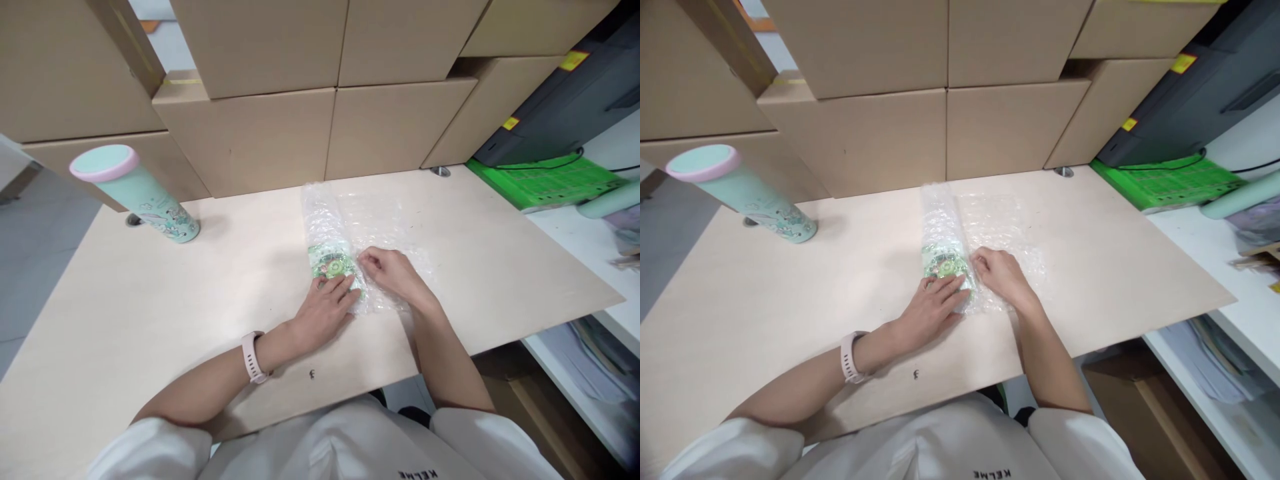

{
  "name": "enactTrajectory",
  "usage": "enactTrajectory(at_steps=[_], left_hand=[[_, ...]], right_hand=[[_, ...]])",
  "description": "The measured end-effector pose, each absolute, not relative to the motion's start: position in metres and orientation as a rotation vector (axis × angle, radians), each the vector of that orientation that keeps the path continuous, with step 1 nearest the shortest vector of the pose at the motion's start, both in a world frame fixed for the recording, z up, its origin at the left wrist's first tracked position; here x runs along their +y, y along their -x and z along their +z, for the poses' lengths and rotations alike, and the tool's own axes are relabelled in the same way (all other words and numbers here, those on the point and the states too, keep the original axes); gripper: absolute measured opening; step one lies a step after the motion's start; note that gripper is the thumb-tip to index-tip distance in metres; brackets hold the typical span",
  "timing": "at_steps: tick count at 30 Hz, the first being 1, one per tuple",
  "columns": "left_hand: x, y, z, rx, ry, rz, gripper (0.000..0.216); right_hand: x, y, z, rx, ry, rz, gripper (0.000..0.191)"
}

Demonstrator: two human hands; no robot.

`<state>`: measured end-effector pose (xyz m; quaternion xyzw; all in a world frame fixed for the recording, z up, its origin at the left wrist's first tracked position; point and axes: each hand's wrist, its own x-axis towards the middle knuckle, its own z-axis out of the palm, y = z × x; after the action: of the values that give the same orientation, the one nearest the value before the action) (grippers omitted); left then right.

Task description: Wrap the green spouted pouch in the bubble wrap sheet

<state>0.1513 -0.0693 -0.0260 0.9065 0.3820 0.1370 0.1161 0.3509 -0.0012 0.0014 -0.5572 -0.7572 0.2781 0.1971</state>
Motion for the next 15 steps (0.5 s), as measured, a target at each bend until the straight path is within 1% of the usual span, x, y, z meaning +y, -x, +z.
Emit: enactTrajectory(at_steps=[2, 4, 7, 9, 11, 13, 15], left_hand=[[-0.071, -0.151, -0.026, 1.101, -2.657, 0.395, 0.034], [-0.070, -0.149, -0.022, 1.053, -2.586, 0.425, 0.032], [-0.065, -0.142, -0.011, 1.186, -2.283, 0.698, 0.031], [-0.057, -0.137, -0.003, 1.410, -1.905, 0.978, 0.039], [-0.049, -0.134, 0.001, 1.523, -1.384, 1.127, 0.049], [-0.043, -0.134, 0.003, 1.453, -0.893, 1.099, 0.055], [-0.041, -0.135, 0.002, 1.344, -0.617, 1.072, 0.054]], right_hand=[[-0.001, -0.354, 0.002, -1.978, 1.524, 0.835, 0.019], [-0.003, -0.351, 0.002, -1.979, 1.449, 0.951, 0.022], [-0.007, -0.343, 0.003, -2.120, 1.447, 0.940, 0.020], [-0.009, -0.338, 0.003, -2.181, 1.478, 0.869, 0.018], [-0.010, -0.335, 0.003, -2.197, 1.487, 0.848, 0.018], [-0.010, -0.335, 0.003, -2.206, 1.474, 0.862, 0.018], [-0.009, -0.336, 0.003, -2.198, 1.445, 0.898, 0.019]])
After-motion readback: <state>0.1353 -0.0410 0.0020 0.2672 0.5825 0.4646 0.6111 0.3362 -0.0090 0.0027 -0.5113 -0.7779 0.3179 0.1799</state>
